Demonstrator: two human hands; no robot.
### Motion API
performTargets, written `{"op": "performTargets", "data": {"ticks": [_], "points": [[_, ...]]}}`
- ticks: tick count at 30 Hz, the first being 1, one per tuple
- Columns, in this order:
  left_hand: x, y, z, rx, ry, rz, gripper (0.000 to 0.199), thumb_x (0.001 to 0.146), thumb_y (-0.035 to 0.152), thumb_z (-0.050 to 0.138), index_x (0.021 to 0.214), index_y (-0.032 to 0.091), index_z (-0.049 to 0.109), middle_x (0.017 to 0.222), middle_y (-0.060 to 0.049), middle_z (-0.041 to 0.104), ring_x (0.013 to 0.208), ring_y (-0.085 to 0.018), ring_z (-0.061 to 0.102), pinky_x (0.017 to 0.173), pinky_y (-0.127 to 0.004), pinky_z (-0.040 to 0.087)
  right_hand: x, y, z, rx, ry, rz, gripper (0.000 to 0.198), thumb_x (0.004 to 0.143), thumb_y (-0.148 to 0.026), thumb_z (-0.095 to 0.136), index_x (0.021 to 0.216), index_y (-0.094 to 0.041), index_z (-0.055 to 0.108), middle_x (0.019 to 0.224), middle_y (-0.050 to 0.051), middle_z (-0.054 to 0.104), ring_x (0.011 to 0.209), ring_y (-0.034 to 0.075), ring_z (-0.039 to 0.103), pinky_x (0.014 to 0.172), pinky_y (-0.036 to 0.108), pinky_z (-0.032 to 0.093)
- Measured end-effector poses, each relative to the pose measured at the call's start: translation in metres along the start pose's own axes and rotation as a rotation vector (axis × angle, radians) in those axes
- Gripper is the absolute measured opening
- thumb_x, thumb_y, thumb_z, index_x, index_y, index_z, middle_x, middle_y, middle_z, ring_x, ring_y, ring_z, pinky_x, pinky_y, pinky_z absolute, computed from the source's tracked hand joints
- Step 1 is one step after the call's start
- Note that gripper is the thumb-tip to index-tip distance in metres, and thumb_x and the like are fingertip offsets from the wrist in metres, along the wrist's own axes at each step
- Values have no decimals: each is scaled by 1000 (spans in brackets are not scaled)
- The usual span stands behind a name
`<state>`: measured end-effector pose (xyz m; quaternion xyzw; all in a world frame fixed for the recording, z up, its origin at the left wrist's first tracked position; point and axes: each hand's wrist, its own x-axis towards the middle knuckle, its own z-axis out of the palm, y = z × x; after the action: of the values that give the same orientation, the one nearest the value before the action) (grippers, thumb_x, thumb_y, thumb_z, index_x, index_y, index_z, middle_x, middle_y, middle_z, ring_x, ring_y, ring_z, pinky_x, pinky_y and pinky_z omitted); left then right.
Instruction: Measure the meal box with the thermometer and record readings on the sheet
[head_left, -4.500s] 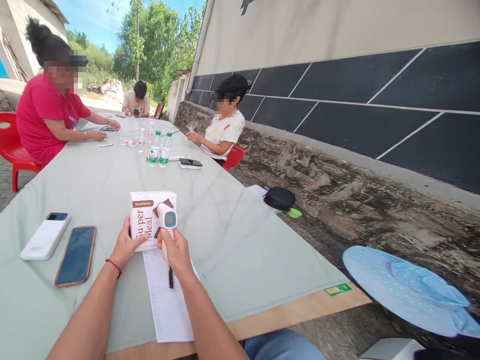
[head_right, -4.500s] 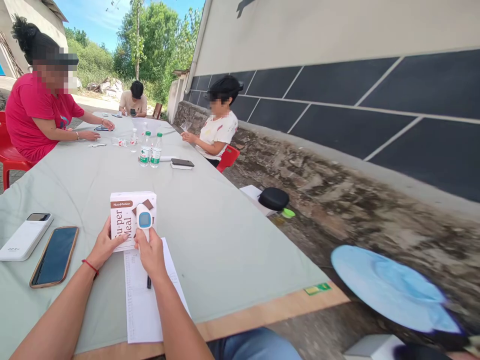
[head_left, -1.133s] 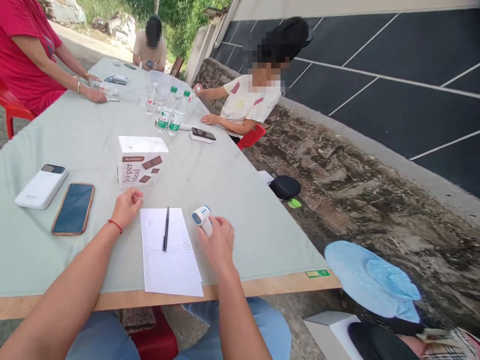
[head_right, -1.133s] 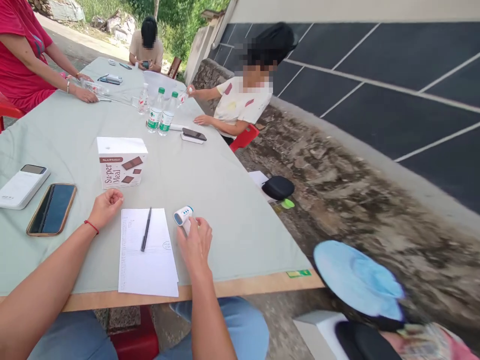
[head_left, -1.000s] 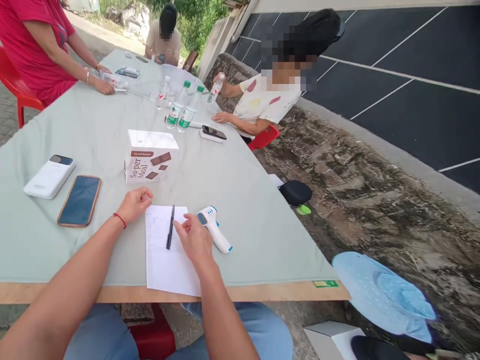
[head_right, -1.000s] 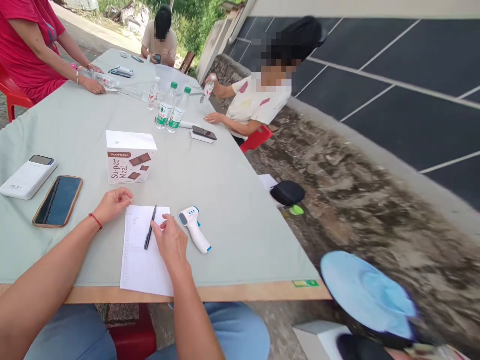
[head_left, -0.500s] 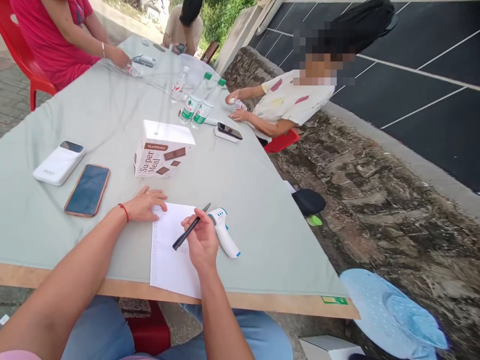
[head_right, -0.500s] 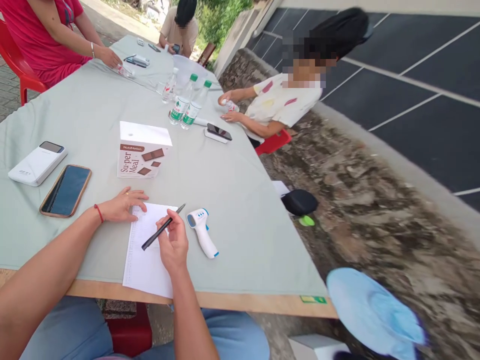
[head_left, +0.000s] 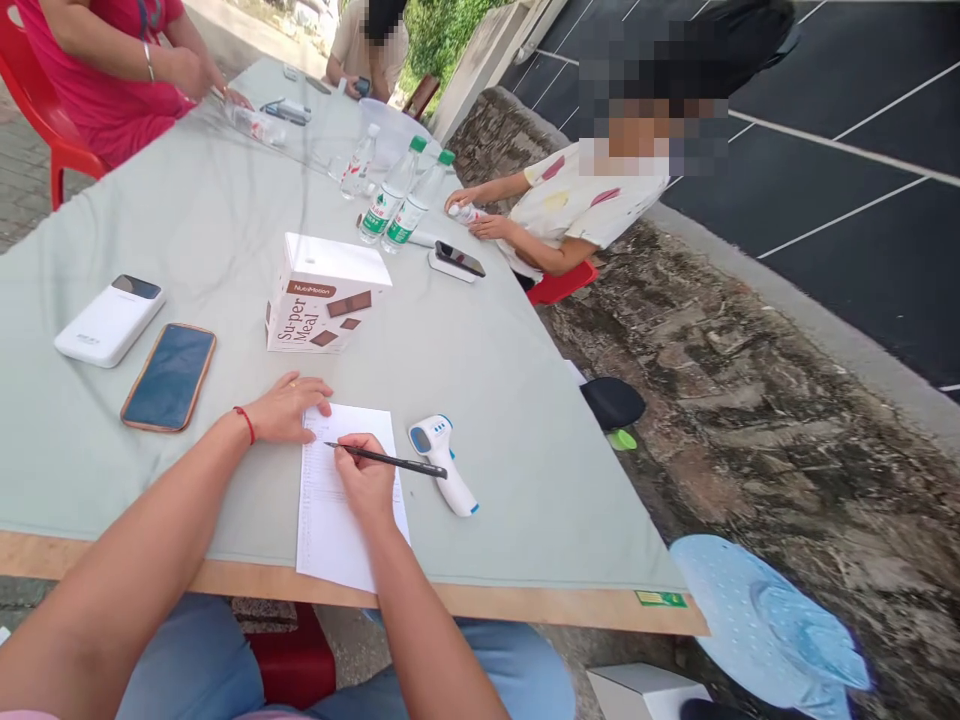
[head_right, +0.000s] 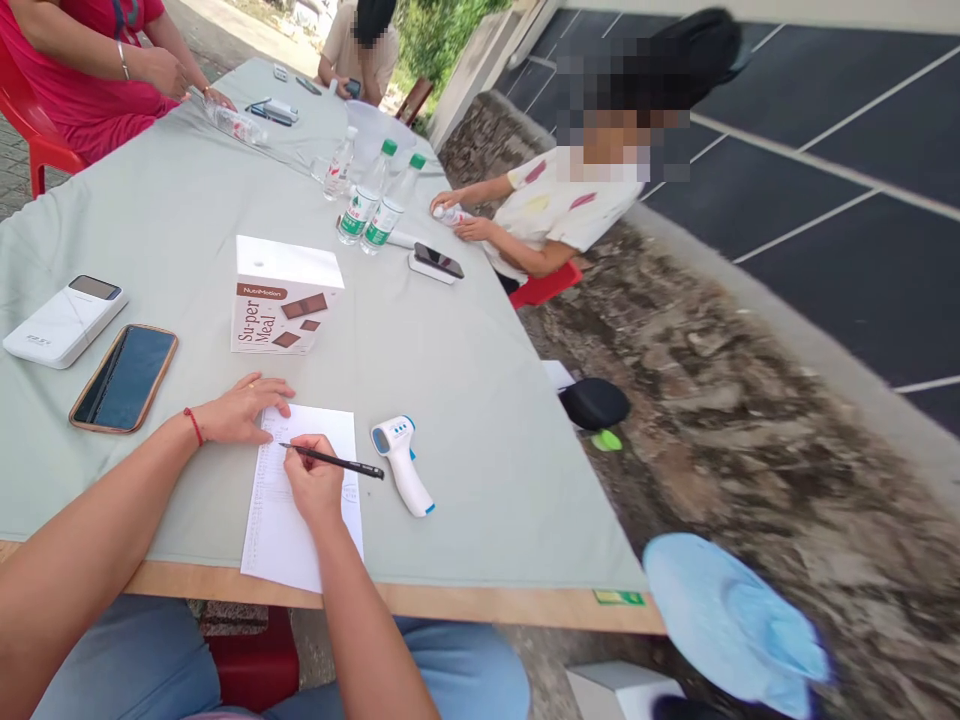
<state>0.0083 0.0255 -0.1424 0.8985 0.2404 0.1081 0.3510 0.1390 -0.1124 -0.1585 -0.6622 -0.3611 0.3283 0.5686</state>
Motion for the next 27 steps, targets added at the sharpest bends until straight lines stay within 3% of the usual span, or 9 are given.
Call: {"op": "performTargets", "data": {"ticks": [22,27], "points": [[1,10,-2,69,-56,-43,38,65,14,69,102,19,64,140,-11,51,138,-29,38,119,-53,7,-1,2,8,-140,-61,-34,16,68,-37,54,71,-22,57,64,-2,56,61,15,50,62,30,45],[0,9,-3,108,-69,-23,37,67,17,68,103,22,62,142,-8,50,139,-26,37,119,-53,9,0,5,9,-139,-52,-66,15,68,-36,54,70,-22,57,63,-2,55,59,15,50,60,29,44]]}}
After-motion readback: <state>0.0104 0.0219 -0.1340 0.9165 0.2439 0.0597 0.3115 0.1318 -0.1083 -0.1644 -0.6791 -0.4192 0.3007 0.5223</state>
